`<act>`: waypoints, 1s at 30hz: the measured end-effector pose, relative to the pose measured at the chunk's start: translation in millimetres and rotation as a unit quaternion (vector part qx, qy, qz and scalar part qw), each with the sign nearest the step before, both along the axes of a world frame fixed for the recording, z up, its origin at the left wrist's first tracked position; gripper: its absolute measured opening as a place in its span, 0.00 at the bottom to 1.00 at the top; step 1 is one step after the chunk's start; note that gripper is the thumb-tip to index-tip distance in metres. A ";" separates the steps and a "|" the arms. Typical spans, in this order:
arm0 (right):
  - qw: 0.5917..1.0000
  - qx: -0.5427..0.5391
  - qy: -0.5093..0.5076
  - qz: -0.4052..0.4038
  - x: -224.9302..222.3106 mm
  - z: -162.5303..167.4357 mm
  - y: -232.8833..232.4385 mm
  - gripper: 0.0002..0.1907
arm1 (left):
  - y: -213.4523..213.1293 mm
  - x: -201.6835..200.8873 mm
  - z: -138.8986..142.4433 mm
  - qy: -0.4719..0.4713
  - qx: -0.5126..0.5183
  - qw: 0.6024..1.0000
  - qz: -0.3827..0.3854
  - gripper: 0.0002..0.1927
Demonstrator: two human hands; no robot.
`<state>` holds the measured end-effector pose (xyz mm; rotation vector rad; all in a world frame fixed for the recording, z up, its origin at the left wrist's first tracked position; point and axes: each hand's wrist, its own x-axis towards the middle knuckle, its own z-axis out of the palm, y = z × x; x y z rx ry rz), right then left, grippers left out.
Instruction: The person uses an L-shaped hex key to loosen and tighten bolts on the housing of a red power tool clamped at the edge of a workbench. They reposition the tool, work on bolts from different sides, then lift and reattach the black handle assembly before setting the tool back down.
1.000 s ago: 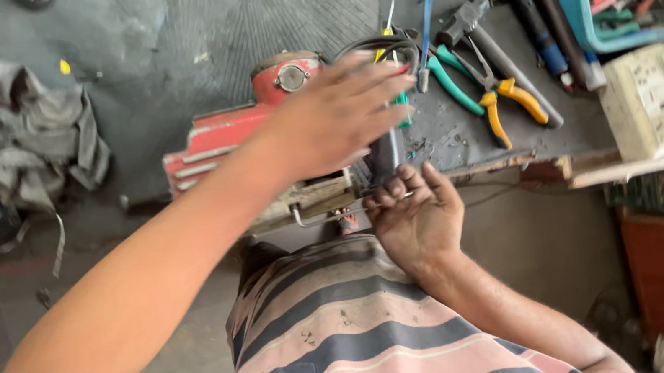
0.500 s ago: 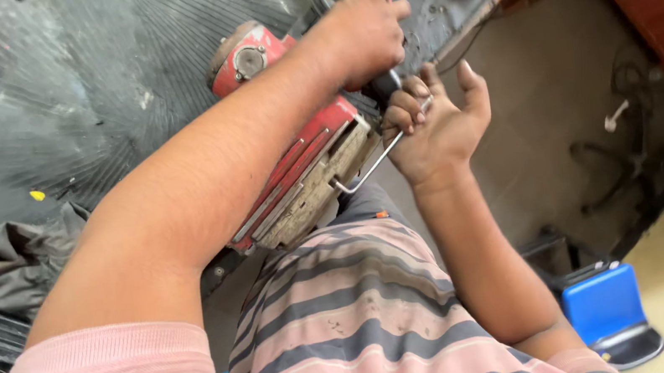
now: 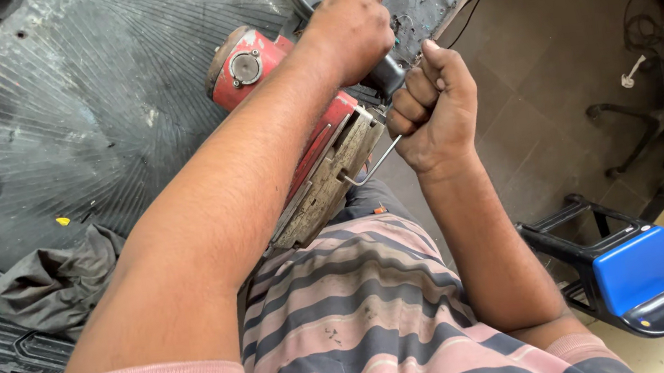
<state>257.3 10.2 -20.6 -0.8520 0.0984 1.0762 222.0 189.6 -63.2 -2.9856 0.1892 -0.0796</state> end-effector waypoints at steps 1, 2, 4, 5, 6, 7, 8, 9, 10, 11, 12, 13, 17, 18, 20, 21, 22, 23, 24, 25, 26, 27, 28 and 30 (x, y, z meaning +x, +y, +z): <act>1.000 -0.007 0.006 -0.010 -0.9 0.7 -0.3 0.22 | -0.1 0.0 -0.7 -0.007 -0.002 1.000 -0.001 0.05; 1.000 -0.016 0.014 -0.018 -2.3 1.6 -0.5 0.22 | -0.2 -0.6 -1.7 -0.013 -0.005 1.000 0.000 0.05; 0.999 -0.020 0.012 -0.026 -4.4 4.4 0.4 0.21 | 0.1 -0.7 -4.0 -0.021 -0.011 1.000 0.000 0.05; 0.999 -0.022 0.005 -0.027 -5.6 6.5 -0.8 0.20 | -1.0 -0.7 -5.6 -0.020 -0.017 1.000 -0.001 0.05; 0.999 -0.018 -0.003 -0.027 -6.4 8.4 -0.2 0.19 | 0.4 0.0 -6.8 -0.021 -0.020 1.000 -0.002 0.05; 0.999 -0.008 -0.028 -0.021 -7.8 10.8 -1.0 0.18 | 1.5 0.8 -7.7 -0.025 -0.015 1.000 0.000 0.05; 0.999 -0.001 -0.051 -0.013 -10.1 13.8 -4.5 0.16 | 0.9 1.1 -9.3 -0.027 -0.013 1.000 0.003 0.05; 0.997 0.008 -0.075 -0.006 -14.9 16.8 -8.7 0.15 | 1.1 1.6 -10.7 -0.028 -0.010 1.000 0.005 0.05; 0.995 0.022 -0.095 -0.013 -21.5 19.1 -12.8 0.15 | 1.9 0.8 -12.1 -0.038 -0.014 0.999 0.002 0.05; 0.993 0.033 -0.115 -0.022 -30.2 21.9 -19.7 0.15 | 0.2 -1.2 -14.7 -0.046 -0.022 0.999 -0.001 0.05; 0.989 0.048 -0.139 -0.033 -38.1 24.5 -25.4 0.16 | 2.6 1.6 -15.5 -0.060 -0.024 0.998 -0.007 0.05; 0.972 0.037 -0.231 -0.027 -54.2 25.8 -32.1 0.10 | 6.6 4.7 -15.6 -0.066 -0.012 0.998 -0.010 0.05; 0.630 0.266 -0.684 0.253 -122.6 19.0 -55.5 0.15 | -0.4 -3.3 -26.2 -0.050 -0.026 0.998 0.000 0.04; 0.550 0.255 -0.735 0.304 -134.0 15.3 -59.9 0.22 | -0.2 -1.5 -27.7 -0.047 -0.031 0.998 -0.004 0.04; 0.548 0.270 -0.740 0.281 -131.0 -0.6 -63.6 0.17 | 0.0 -2.4 -30.3 -0.062 -0.075 0.995 0.030 0.05; 0.550 0.280 -0.739 0.272 -128.6 -9.8 -66.0 0.15 | -0.4 -4.1 -31.1 -0.065 -0.099 0.992 0.051 0.05; 0.536 0.278 -0.763 0.229 -125.5 -20.3 -68.7 0.14 | -1.1 -3.3 -31.1 -0.042 -0.108 0.992 0.040 0.05; 0.520 0.275 -0.787 0.185 -119.2 -31.8 -71.7 0.13 | -0.8 -2.7 -29.9 -0.019 -0.116 0.993 0.029 0.06; 0.501 0.274 -0.808 0.143 -113.2 -44.1 -76.8 0.13 | -1.6 -3.2 -29.3 0.002 -0.124 0.992 0.021 0.06; 0.477 0.259 -0.830 0.127 -108.8 -56.2 -82.8 0.13 | -2.5 -3.6 -28.0 0.008 -0.118 0.993 0.019 0.07; 0.450 0.244 -0.852 0.108 -103.7 -69.0 -87.8 0.14 | -2.2 -3.7 -26.4 0.012 -0.109 0.994 0.016 0.08; 0.423 0.230 -0.872 0.089 -99.3 -81.7 -92.6 0.16 | -2.4 -3.9 -25.2 0.017 -0.101 0.995 0.014 0.09; 0.406 0.199 -0.886 0.096 -94.7 -92.5 -99.3 0.17 | -3.5 -4.7 -24.3 0.031 -0.123 0.992 0.021 0.10; 0.371 0.136 -0.912 0.108 -86.4 -112.4 -105.6 0.19 | -3.9 -4.3 -23.5 0.058 -0.164 0.984 0.033 0.11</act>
